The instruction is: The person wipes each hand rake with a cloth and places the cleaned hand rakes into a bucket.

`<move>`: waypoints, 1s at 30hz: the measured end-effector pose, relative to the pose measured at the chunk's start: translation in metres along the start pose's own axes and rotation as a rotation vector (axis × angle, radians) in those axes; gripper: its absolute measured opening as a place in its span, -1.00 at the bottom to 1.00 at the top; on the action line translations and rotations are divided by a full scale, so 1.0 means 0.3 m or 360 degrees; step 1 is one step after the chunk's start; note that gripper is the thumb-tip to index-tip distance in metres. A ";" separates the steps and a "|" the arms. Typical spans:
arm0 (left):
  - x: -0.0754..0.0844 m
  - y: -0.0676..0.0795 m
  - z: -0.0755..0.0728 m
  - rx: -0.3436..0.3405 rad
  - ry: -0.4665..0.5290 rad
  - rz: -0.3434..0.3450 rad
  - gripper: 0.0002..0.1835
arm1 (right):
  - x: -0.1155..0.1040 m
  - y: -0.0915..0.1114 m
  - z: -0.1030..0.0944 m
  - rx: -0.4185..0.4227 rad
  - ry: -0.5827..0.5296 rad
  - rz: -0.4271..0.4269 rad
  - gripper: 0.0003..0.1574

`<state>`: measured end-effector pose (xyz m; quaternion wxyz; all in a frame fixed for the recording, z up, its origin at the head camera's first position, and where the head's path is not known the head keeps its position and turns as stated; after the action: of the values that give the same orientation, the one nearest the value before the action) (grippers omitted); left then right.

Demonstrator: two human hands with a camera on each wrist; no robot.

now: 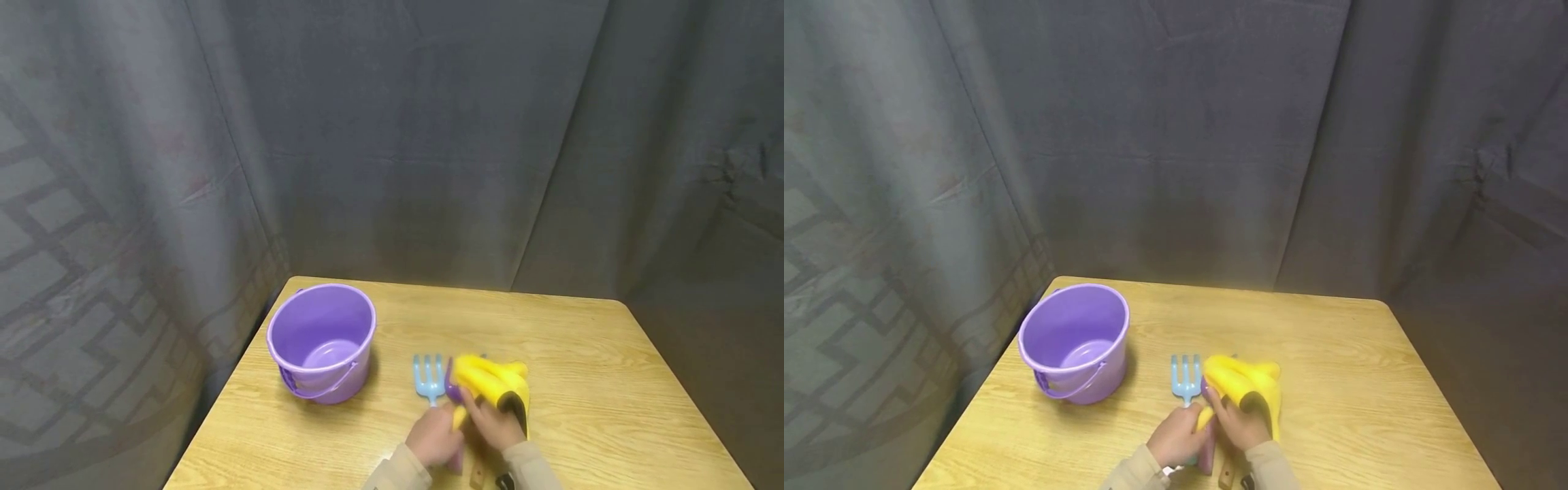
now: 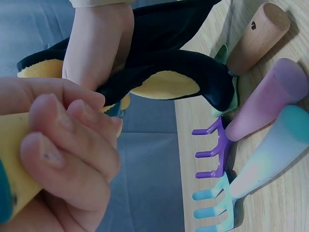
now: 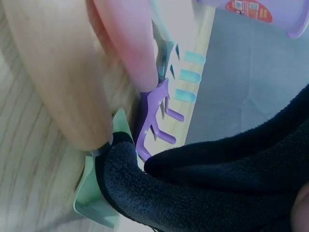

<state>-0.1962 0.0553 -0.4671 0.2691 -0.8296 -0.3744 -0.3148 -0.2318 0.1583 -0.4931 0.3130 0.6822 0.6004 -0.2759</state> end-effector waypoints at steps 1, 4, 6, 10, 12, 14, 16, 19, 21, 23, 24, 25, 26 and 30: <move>-0.001 -0.001 0.000 0.0000 -0.0013 -0.0003 -0.81 | 0.002 -0.002 -0.001 0.0011 0.0020 0.0005 -0.53; -0.003 -0.004 0.002 -0.0001 -0.0048 -0.0006 -0.76 | 0.008 -0.007 -0.005 0.0031 0.0042 0.0027 -0.53; -0.004 -0.006 0.003 -0.0002 -0.0055 -0.0007 -0.72 | 0.007 -0.010 -0.009 0.0042 0.0019 0.0022 -0.54; -0.007 -0.009 0.004 -0.0009 -0.0075 -0.0016 -0.70 | -0.011 -0.010 -0.032 0.0174 -0.0061 -0.0096 -0.67; -0.008 -0.009 0.004 -0.0014 -0.0084 -0.0021 -0.70 | -0.017 -0.008 -0.039 0.0217 -0.0079 -0.0141 -0.70; -0.008 -0.010 0.003 -0.0017 -0.0095 -0.0024 -0.70 | -0.017 -0.008 -0.040 0.0220 -0.0101 -0.0145 -0.72; -0.008 -0.011 0.002 -0.0020 -0.0109 -0.0021 -0.69 | -0.012 -0.011 -0.039 0.0210 -0.0108 -0.0123 -0.71; -0.005 -0.013 0.000 -0.0022 -0.0133 -0.0007 -0.73 | -0.003 -0.016 -0.041 0.0200 -0.0129 -0.0078 -0.68; -0.004 -0.013 0.000 -0.0023 -0.0144 -0.0001 -0.75 | -0.004 -0.016 -0.046 0.0229 -0.0142 -0.0095 -0.69; -0.006 -0.013 0.001 -0.0022 -0.0155 -0.0004 -0.77 | -0.012 -0.012 -0.052 0.0268 -0.0146 -0.0148 -0.70; -0.007 -0.013 0.001 -0.0020 -0.0153 -0.0008 -0.77 | -0.020 -0.008 -0.057 0.0308 -0.0135 -0.0194 -0.72; -0.008 -0.012 0.002 -0.0021 -0.0154 -0.0011 -0.77 | -0.025 -0.004 -0.060 0.0330 -0.0125 -0.0227 -0.73; -0.009 -0.012 0.003 -0.0022 -0.0152 -0.0013 -0.77 | -0.031 0.000 -0.063 0.0357 -0.0103 -0.0258 -0.75; -0.009 -0.008 0.004 -0.0043 -0.0140 -0.0023 -0.78 | -0.050 0.016 -0.078 0.0450 -0.0008 -0.0331 -0.80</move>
<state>-0.1992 0.0562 -0.4693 0.2390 -0.8435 -0.3875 -0.2851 -0.2290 0.1657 -0.4661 0.1854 0.6530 0.6221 -0.3901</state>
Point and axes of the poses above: each hand's wrist, its own y-axis away from the middle knuckle, its own z-axis out of the palm, x = y × z, the point moved 9 cm from there along -y, towards the middle knuckle, and after that the axes turned 15 degrees about z, right-handed, at the moved point
